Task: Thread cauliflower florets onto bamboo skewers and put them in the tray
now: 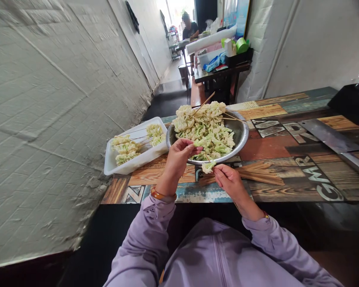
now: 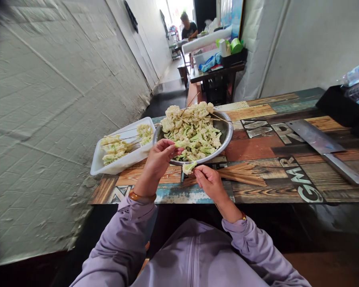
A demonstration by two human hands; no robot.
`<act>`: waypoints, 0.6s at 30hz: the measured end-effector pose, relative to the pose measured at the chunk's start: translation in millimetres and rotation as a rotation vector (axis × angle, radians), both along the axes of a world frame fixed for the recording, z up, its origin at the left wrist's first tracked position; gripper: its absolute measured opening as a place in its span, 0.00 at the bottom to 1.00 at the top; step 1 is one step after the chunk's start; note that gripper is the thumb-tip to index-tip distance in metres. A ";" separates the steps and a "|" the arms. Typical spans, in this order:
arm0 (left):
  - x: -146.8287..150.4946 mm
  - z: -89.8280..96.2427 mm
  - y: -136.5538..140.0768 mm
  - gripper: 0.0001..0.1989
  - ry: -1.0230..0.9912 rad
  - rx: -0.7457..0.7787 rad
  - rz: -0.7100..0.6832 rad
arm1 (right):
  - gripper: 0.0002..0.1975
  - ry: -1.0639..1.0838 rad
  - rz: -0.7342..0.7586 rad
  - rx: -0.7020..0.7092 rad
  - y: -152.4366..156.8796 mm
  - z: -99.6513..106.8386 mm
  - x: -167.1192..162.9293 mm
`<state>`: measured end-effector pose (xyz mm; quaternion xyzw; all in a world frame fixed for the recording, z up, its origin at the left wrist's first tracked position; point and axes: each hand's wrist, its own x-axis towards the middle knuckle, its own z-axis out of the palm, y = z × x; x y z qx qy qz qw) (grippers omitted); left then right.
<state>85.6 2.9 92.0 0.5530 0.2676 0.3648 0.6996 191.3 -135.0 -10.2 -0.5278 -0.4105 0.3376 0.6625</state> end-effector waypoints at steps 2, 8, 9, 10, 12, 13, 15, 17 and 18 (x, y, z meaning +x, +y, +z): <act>-2.2 -0.8 -4.2 0.14 -0.016 -0.006 0.007 | 0.14 -0.003 0.002 0.002 -0.1 -0.5 0.1; -5.0 -9.2 -9.6 0.13 -0.035 0.072 0.060 | 0.14 -0.055 -0.009 -0.001 -1.1 -0.8 0.0; -5.0 -10.8 -9.5 0.13 -0.021 0.087 0.070 | 0.15 -0.064 -0.008 -0.005 -1.3 -0.7 -0.1; -4.9 -12.3 -9.4 0.13 -0.004 0.102 0.084 | 0.15 -0.073 -0.003 -0.009 -1.4 -0.5 -0.2; -4.4 -14.4 -9.5 0.14 0.029 0.124 0.110 | 0.14 -0.092 0.001 -0.011 -1.4 -0.2 -0.4; -4.0 -15.1 -9.8 0.14 0.040 0.131 0.116 | 0.14 -0.103 0.001 -0.010 -1.1 -0.1 -0.6; -3.2 -15.4 -11.0 0.15 0.048 0.140 0.117 | 0.14 -0.121 0.000 -0.010 -0.1 -0.2 -1.1; -2.4 -14.8 -12.7 0.15 0.052 0.141 0.107 | 0.14 -0.131 0.000 -0.006 1.2 -0.6 -2.1; -2.0 -14.3 -13.7 0.15 0.052 0.141 0.104 | 0.14 -0.136 0.001 -0.002 1.9 -0.6 -2.8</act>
